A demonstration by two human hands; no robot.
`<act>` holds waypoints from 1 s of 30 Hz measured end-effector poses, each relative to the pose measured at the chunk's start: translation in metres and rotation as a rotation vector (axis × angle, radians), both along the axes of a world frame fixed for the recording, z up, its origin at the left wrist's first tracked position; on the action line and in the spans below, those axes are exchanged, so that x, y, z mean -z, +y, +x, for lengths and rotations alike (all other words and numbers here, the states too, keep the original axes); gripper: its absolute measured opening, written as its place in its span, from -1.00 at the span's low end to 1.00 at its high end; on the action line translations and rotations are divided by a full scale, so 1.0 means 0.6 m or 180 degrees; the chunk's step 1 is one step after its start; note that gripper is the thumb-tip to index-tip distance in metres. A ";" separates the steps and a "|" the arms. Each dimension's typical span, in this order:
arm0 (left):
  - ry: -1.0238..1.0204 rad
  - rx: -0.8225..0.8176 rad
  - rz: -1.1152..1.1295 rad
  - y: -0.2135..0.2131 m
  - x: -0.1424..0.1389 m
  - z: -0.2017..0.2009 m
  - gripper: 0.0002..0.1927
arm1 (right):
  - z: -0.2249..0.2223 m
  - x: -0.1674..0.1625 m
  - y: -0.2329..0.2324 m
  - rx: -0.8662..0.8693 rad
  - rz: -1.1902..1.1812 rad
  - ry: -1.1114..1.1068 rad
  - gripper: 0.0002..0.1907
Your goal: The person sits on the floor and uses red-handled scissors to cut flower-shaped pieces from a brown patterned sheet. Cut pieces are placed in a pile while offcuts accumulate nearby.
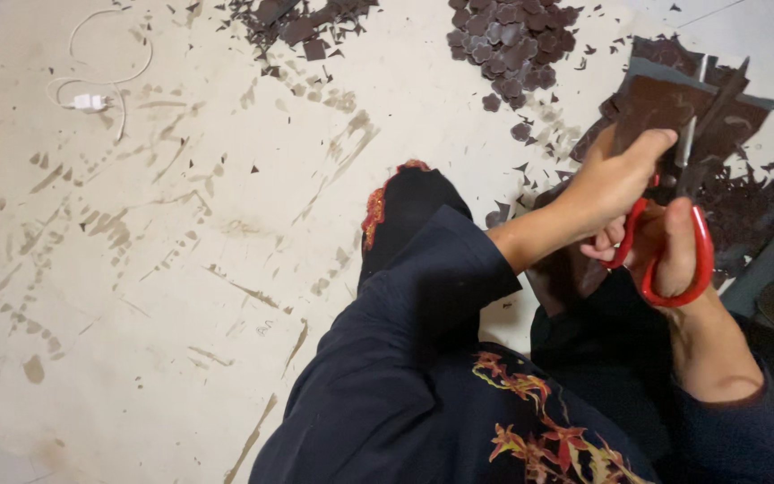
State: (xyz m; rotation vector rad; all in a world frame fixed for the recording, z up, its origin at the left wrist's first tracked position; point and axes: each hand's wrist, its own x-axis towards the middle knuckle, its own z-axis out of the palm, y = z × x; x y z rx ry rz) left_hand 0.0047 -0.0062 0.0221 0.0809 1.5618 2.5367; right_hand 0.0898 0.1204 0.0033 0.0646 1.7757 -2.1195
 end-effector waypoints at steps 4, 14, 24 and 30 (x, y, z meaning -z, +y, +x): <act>-0.0195 0.0138 0.0032 0.018 0.023 -0.004 -0.64 | -0.006 -0.005 0.004 -0.0006 0.0040 -0.0046 -0.06; -0.0009 0.0104 0.0061 0.017 0.010 0.004 -0.70 | 0.007 0.067 0.065 0.0214 0.0010 -0.0117 -0.14; -0.0090 -0.0640 0.0444 0.005 -0.002 -0.008 -0.74 | -0.023 0.034 0.059 -0.0261 -0.0233 -0.0202 -0.36; -0.0642 -0.0699 0.1108 0.000 0.003 -0.044 -0.69 | -0.025 -0.006 0.059 0.0030 -0.0189 0.0613 -0.55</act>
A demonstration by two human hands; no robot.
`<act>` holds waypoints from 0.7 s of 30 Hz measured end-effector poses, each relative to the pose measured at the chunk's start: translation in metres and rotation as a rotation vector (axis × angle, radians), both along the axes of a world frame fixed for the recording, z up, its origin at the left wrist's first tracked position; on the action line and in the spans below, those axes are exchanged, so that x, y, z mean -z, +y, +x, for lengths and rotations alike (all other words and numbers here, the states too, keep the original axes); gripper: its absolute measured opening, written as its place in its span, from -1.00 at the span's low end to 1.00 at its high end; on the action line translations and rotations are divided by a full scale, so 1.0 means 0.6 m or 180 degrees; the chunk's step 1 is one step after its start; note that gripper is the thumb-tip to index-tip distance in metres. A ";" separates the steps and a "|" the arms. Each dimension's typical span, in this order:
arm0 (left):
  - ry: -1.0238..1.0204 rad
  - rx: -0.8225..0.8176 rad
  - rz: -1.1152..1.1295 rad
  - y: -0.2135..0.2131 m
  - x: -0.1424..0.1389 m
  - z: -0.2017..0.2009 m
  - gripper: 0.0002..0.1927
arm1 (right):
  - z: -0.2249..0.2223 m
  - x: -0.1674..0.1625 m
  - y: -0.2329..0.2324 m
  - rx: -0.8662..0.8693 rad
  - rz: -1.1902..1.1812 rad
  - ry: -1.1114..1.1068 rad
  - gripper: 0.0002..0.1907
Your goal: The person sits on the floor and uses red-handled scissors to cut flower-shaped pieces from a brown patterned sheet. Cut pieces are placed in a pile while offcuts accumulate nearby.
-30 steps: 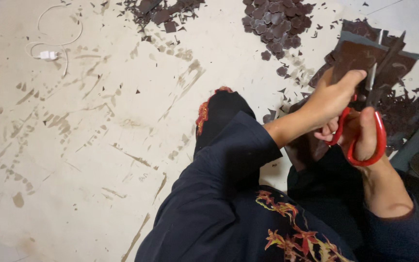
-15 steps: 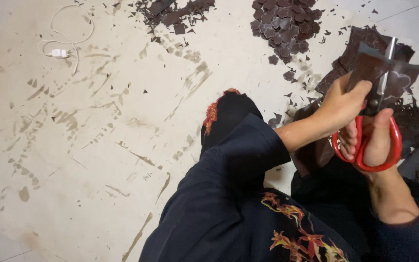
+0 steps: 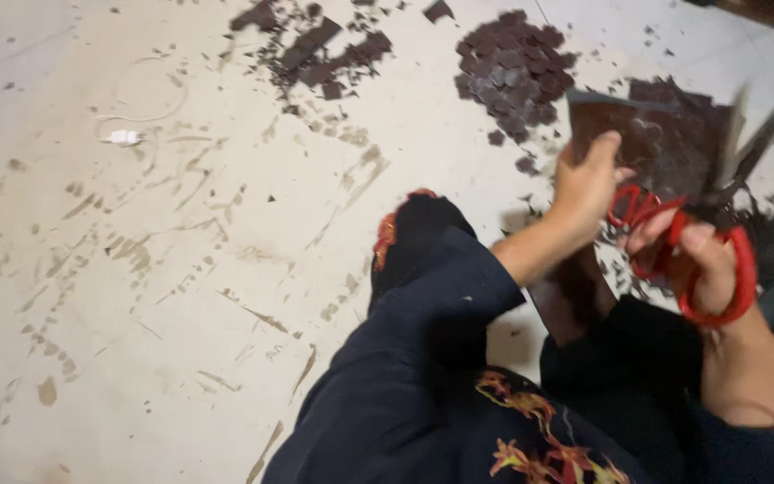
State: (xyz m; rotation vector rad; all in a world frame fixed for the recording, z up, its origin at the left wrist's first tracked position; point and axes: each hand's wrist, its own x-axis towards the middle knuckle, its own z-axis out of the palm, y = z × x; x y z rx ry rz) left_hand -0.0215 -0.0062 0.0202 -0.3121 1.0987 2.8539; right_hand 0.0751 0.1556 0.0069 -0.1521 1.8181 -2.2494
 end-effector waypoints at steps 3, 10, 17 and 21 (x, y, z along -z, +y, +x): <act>-0.0240 0.0531 -0.0273 -0.007 0.023 0.003 -0.62 | 0.014 -0.018 0.031 0.0789 0.0838 0.0462 -0.72; 0.0302 0.1012 -0.1017 -0.028 0.046 0.055 -0.67 | 0.025 -0.039 0.014 0.1038 0.0066 0.0359 -0.88; 0.0679 0.1587 -0.1338 -0.048 0.028 0.079 -0.74 | 0.028 -0.043 -0.031 0.1761 0.0417 -0.0016 -0.86; 0.0219 0.1620 -0.1222 -0.052 0.016 0.071 -0.73 | 0.031 -0.049 -0.035 0.1902 0.0242 0.0036 -0.87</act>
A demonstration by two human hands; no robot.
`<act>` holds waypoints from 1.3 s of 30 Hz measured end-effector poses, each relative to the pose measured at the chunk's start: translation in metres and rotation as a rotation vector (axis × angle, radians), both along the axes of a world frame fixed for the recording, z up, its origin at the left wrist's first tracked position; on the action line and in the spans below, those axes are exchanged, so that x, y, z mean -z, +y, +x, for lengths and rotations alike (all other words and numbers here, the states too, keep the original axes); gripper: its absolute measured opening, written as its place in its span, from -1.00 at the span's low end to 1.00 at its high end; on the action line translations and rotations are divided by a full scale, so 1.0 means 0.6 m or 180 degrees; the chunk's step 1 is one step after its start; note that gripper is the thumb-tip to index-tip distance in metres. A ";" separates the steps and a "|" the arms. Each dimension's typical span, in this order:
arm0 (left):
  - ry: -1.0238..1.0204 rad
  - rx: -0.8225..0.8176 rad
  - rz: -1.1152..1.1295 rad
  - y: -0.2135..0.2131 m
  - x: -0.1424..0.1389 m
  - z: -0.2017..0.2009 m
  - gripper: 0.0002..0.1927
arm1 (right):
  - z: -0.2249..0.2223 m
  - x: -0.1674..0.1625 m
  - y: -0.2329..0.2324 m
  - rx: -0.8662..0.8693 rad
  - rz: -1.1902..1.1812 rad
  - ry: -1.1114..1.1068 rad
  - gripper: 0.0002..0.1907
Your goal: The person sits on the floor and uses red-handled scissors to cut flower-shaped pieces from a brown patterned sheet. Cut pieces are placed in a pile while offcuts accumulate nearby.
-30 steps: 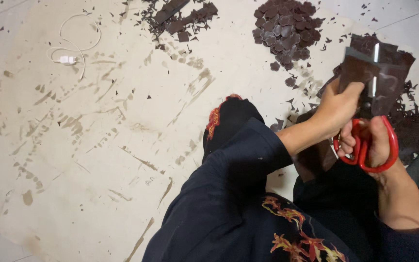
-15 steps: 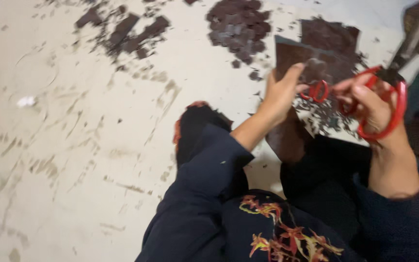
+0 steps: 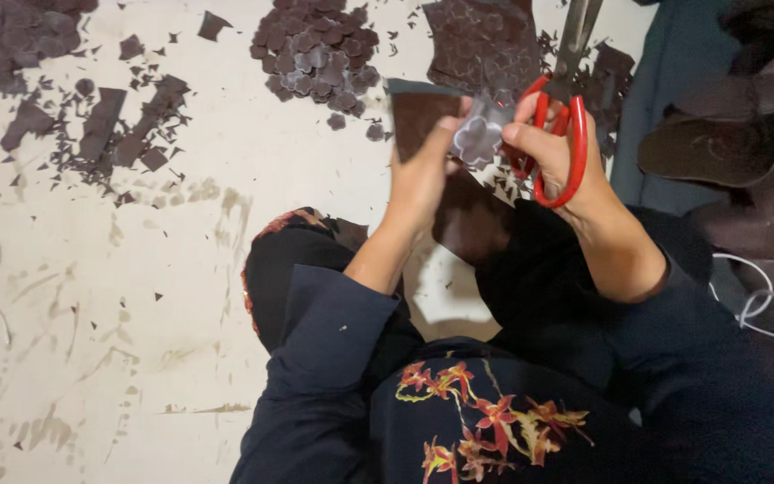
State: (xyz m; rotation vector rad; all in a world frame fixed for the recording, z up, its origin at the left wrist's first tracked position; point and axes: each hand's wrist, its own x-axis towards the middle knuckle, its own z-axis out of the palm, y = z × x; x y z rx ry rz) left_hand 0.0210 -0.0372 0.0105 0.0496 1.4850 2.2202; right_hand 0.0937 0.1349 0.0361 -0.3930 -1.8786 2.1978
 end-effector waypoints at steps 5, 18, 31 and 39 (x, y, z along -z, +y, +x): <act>-0.0243 0.0033 0.0871 -0.023 -0.016 -0.025 -0.65 | 0.001 -0.008 0.003 0.0090 -0.0359 0.0242 -0.87; -0.0266 -0.0119 0.0882 -0.013 -0.007 -0.018 -0.65 | 0.002 0.015 0.006 -0.0998 0.0128 0.0027 -0.61; 0.0274 -0.0822 0.1229 -0.020 -0.039 -0.012 -0.58 | 0.010 0.028 -0.030 -0.1748 0.1013 0.0023 -0.25; 0.0383 -0.0881 0.0893 -0.017 -0.038 -0.009 -0.58 | 0.009 0.027 -0.037 -0.1787 0.0828 -0.0211 -0.15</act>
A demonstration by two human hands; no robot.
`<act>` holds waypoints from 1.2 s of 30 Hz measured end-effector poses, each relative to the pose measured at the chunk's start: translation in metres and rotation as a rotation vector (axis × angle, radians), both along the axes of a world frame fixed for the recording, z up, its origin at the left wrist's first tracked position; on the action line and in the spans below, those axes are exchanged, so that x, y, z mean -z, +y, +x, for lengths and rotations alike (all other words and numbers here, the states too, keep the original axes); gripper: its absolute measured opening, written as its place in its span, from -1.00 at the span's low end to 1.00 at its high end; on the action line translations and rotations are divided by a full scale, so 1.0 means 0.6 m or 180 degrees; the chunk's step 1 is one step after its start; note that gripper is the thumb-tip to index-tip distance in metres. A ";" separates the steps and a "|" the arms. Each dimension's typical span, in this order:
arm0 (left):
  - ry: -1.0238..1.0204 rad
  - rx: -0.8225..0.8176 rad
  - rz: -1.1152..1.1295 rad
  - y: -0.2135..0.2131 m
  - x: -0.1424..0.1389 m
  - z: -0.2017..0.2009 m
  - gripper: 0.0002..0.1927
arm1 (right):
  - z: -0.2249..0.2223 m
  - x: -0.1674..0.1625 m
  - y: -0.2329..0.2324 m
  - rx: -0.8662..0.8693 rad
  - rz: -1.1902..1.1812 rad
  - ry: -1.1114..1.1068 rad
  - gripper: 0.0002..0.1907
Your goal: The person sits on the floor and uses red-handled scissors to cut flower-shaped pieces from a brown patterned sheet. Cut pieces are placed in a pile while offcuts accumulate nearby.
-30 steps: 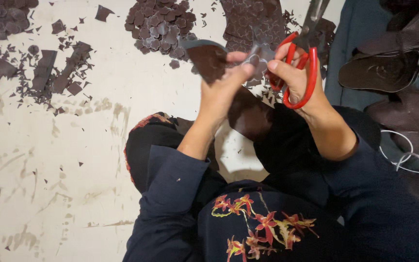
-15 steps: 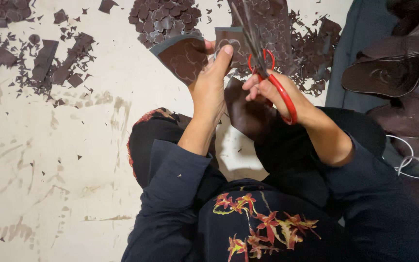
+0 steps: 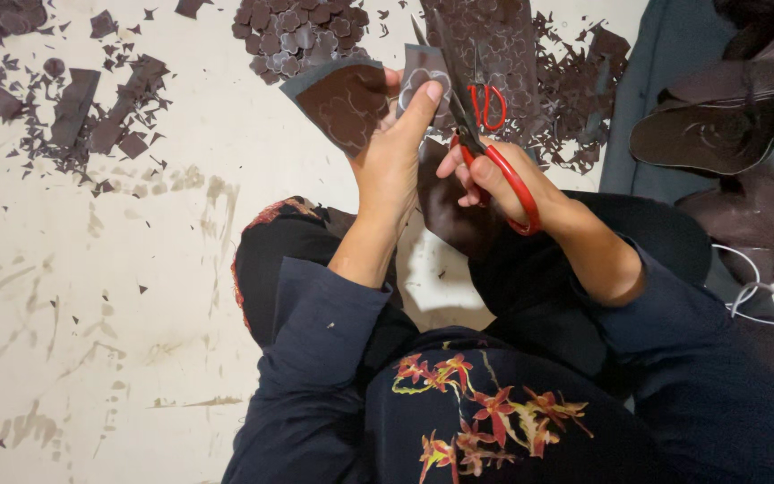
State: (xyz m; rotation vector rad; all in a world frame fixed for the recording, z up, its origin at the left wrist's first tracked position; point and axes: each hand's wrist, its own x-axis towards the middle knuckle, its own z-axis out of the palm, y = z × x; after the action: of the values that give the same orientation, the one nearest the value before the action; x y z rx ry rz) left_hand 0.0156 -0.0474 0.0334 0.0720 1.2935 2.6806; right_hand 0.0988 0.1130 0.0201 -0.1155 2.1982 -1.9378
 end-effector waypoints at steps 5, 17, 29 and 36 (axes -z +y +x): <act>0.0059 0.0412 0.0252 -0.006 0.002 0.001 -0.65 | 0.003 -0.007 -0.003 -0.0031 0.0145 0.0299 -0.04; -0.0055 0.0540 0.0189 -0.025 -0.028 0.001 -0.67 | 0.006 -0.025 -0.007 0.0071 0.0093 0.0018 0.04; 0.0263 0.0124 0.0046 -0.042 -0.032 -0.012 -0.61 | 0.001 -0.040 0.014 -0.0199 0.0521 -0.0023 -0.02; 0.0294 0.0130 -0.0207 -0.046 -0.034 -0.011 -0.61 | -0.003 -0.052 0.011 -0.0325 0.0576 0.0140 0.00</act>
State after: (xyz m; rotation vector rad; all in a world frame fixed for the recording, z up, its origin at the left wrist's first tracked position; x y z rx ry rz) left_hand 0.0088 -0.0750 0.0540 0.2141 1.3890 2.6269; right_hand 0.0972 0.1195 0.0512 -0.2389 2.3344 -1.6905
